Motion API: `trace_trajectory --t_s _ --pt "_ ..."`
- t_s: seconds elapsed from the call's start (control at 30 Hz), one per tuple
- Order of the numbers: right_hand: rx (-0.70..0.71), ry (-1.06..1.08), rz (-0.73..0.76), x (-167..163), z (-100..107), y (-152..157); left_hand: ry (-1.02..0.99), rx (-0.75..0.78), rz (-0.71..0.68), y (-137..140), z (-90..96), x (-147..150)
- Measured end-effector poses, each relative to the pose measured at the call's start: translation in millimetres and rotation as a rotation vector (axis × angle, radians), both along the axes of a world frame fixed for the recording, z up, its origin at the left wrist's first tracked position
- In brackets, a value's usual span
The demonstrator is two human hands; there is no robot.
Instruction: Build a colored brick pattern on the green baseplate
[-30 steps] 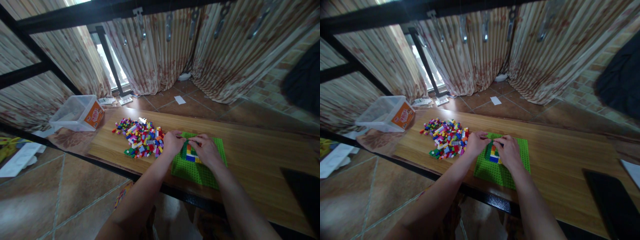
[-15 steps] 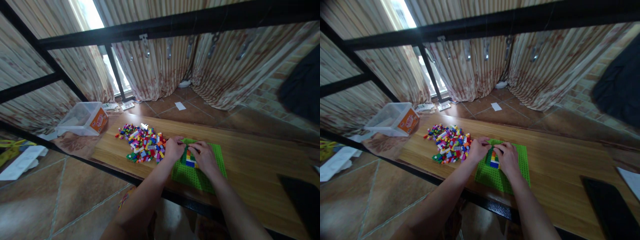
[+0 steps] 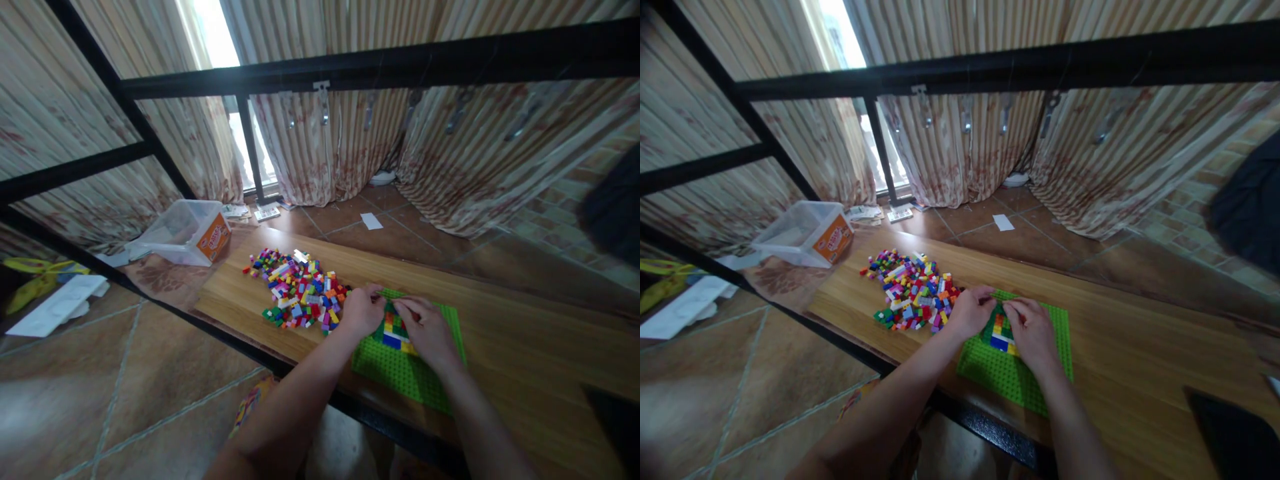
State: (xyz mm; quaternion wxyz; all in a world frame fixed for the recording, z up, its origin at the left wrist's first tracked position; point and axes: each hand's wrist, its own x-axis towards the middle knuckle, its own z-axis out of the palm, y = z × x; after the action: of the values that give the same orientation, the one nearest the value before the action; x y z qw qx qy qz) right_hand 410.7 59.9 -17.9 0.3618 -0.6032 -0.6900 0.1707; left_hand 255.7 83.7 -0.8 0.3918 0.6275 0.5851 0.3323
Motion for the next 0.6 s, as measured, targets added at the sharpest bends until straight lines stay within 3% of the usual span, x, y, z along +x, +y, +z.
trace_trajectory --t_s 0.33,0.47,0.6 --pt "0.086 -0.029 -0.054 -4.3 -12.9 1.8 0.02 -0.004 0.02 -9.9 6.6 2.7" --pt "0.088 -0.033 -0.041 -4.2 -3.4 -2.7 0.011 0.096 -0.01 -11.4 13.6 -5.3" --pt "0.09 0.015 -0.087 -0.3 14.3 -9.2 -0.008 0.171 -0.034 -4.6 34.0 -42.9"
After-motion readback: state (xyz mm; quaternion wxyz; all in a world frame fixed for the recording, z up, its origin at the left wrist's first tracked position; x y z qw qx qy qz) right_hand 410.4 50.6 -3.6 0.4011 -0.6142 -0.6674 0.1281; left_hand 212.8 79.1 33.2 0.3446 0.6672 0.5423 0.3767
